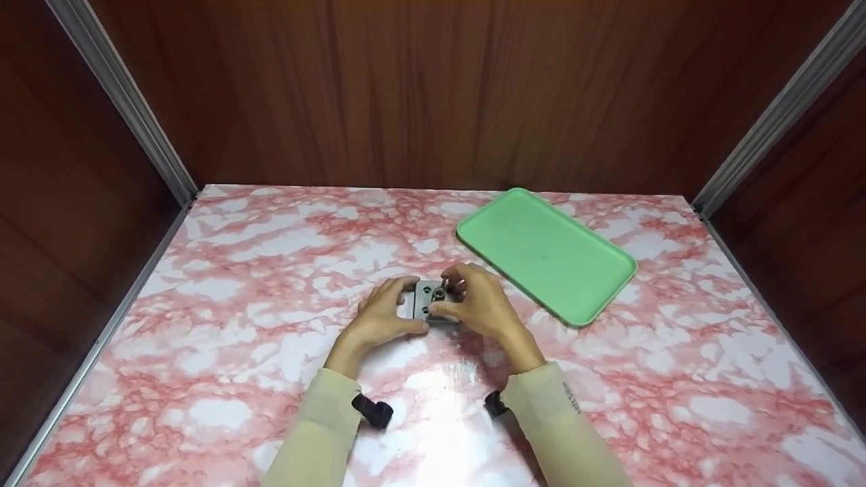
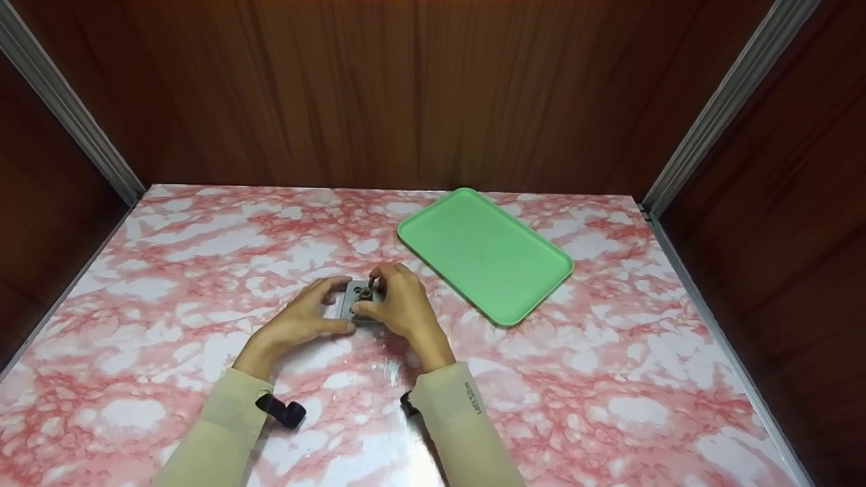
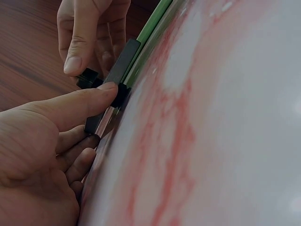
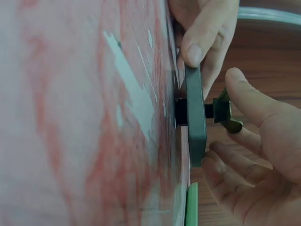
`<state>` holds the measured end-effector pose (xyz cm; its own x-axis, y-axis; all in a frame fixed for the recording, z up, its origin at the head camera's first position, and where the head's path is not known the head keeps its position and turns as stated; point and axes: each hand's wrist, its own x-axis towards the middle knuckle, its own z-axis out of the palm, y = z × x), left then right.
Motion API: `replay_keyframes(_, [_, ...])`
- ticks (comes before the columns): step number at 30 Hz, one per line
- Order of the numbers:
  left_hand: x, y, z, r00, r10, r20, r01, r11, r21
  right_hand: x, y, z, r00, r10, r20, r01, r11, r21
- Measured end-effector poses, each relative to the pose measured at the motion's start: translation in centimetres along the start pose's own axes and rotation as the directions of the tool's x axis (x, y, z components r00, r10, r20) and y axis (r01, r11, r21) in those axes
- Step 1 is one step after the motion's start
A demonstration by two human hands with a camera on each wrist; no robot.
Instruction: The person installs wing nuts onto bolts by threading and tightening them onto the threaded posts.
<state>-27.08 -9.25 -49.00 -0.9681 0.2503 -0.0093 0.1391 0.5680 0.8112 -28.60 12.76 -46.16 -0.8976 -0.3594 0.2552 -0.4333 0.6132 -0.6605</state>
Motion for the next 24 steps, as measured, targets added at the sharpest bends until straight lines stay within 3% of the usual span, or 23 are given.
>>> replay_keyframes(13, [-0.11, -0.09, 0.00, 1.000, -0.009, 0.001, 0.009, 1.000, 0.000, -0.04, -0.42, 0.54, 0.999, 0.032, -0.042, -0.034, 0.999, -0.040])
replay_keyframes(24, [-0.12, 0.06, 0.00, 1.000, -0.004, -0.004, 0.004, 1.000, 0.001, -0.14, -0.55, 0.42, 0.998, 0.016, -0.064, -0.021, 0.996, -0.085])
